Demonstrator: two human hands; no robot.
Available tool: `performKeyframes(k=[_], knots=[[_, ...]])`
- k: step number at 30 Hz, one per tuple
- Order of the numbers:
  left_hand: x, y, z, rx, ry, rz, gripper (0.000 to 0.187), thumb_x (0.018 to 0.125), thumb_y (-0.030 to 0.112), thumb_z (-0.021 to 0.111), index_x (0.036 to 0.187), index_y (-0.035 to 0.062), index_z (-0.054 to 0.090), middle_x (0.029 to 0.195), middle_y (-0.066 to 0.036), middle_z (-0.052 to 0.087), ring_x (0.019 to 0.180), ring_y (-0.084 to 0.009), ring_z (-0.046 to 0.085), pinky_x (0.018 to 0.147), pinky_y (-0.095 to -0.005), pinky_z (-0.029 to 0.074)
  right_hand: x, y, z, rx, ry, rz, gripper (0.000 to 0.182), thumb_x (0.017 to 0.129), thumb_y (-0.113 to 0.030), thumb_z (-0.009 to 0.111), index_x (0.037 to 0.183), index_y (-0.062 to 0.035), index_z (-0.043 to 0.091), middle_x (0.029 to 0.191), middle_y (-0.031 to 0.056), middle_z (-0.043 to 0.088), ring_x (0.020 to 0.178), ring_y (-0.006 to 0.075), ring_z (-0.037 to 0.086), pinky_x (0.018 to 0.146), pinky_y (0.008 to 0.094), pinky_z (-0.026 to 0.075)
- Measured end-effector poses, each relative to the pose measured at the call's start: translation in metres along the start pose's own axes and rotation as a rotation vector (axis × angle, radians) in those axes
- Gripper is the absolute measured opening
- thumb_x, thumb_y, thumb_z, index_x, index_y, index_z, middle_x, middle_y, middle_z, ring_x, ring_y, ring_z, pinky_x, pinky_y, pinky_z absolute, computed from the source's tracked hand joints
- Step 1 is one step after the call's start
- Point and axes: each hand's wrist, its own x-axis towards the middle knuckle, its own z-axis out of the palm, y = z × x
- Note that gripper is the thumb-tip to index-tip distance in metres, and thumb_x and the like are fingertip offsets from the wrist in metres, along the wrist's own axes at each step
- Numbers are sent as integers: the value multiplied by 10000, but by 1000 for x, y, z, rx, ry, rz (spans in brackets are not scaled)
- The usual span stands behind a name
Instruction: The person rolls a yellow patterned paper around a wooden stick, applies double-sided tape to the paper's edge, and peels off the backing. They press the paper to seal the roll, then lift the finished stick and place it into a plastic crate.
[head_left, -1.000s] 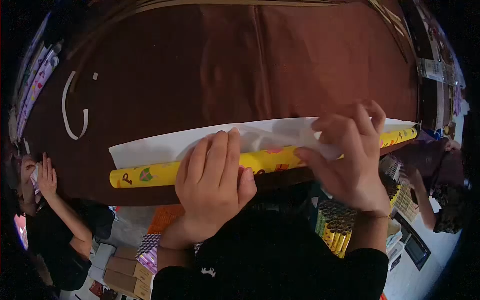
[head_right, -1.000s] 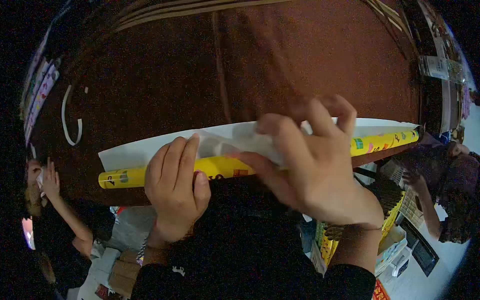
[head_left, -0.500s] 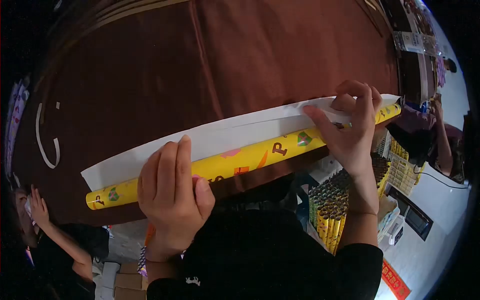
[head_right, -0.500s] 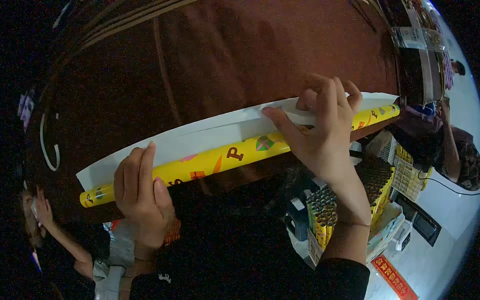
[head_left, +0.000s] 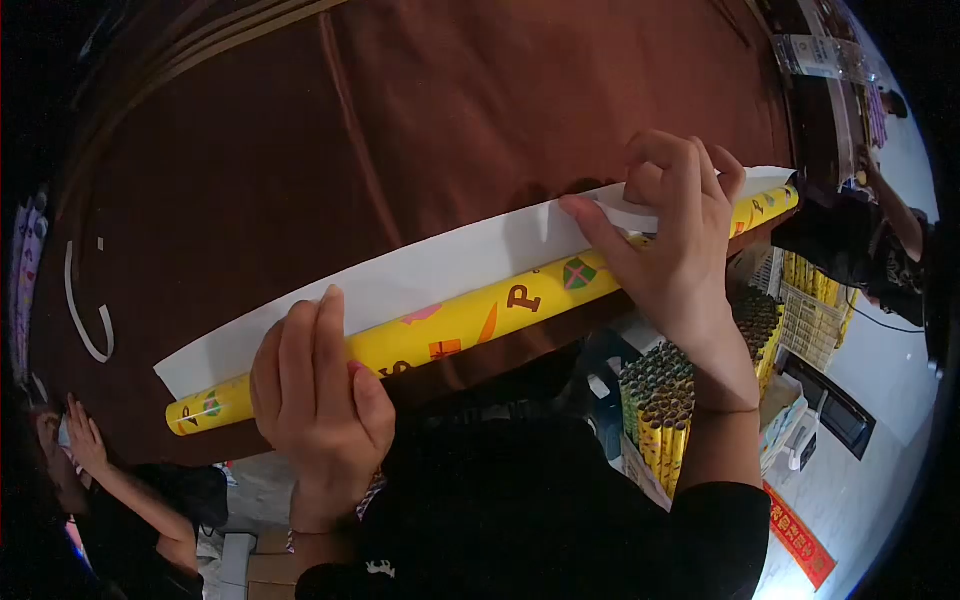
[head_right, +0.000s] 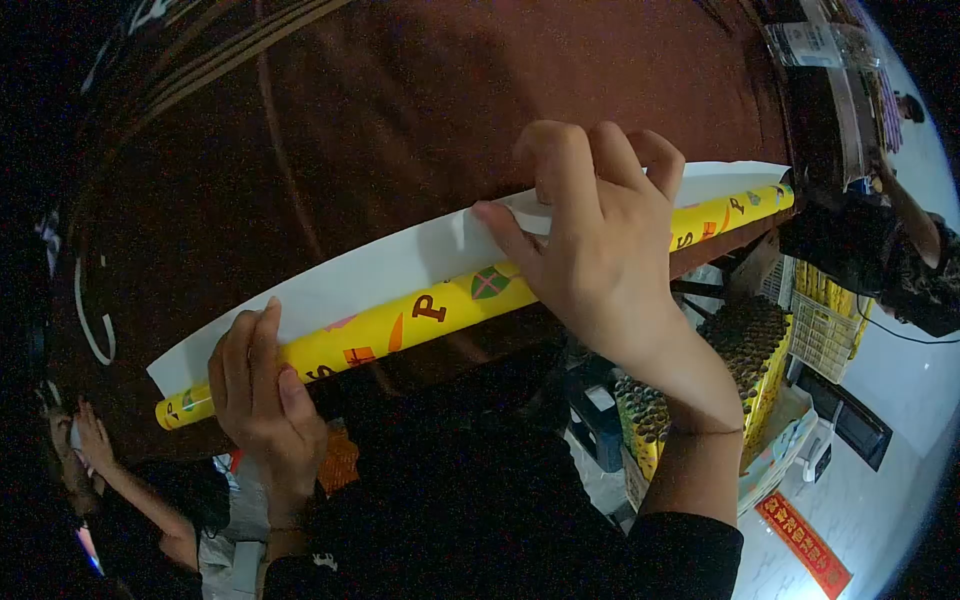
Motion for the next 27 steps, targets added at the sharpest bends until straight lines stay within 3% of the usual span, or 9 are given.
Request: performKeyframes(k=[8,10,13,15,17,20,24,27], knots=[[4,9,-4,98,6,3,443,879,288,444,1198,25,601,1152,-138,550,1029,-302,544,874,-437,452,2,-3,-3,-35,-29,-51,433,737,-196,788,1032,-44,509,704,28,604,798,242,581,896,416,341],[15,22,-12,277,-96,27,429,865,330,491,1169,54,615,1108,-115,550,997,-279,544,839,-419,430,3,-4,-4,-37,-69,-8,433,743,-189,781,1048,-43,510,723,41,623,805,250,582,895,417,343],[28,39,-7,353,1,83,400,836,352,549,1106,71,641,1074,-100,547,966,-257,540,815,-399,407,2,-3,-1,-36,-36,-25,447,741,-197,783,1057,-43,506,718,48,620,800,254,578,889,416,345],[36,50,3,312,109,116,394,807,360,589,1053,60,657,1048,-100,563,958,-244,537,821,-384,408,2,-4,-2,-25,-36,-19,452,741,-200,783,1061,-43,504,716,49,619,799,254,577,888,416,344],[47,71,6,89,-31,150,428,872,324,569,1175,25,616,1096,-163,569,1008,-294,517,895,-446,373,1,-2,-1,-14,-35,-11,457,741,-204,782,1065,-43,502,714,50,619,797,254,576,886,415,343],[63,97,20,-130,91,264,402,815,270,584,1035,-63,636,1075,-217,572,916,-328,542,779,-426,445,-1,0,3,21,8,-29,407,786,-196,712,1105,-66,494,689,32,601,804,240,531,851,460,330],[65,112,34,-226,139,289,402,785,219,582,992,-124,609,1079,-249,562,945,-369,545,822,-461,466,-1,2,0,55,-19,-14,423,773,-195,735,1091,-54,495,725,42,613,794,247,539,862,440,328],[63,109,34,-173,138,276,386,766,249,568,961,-76,639,1055,-200,584,980,-320,553,890,-411,468,-1,5,0,33,-18,-46,417,758,-216,767,1062,-55,531,784,35,630,794,248,547,926,445,309]])
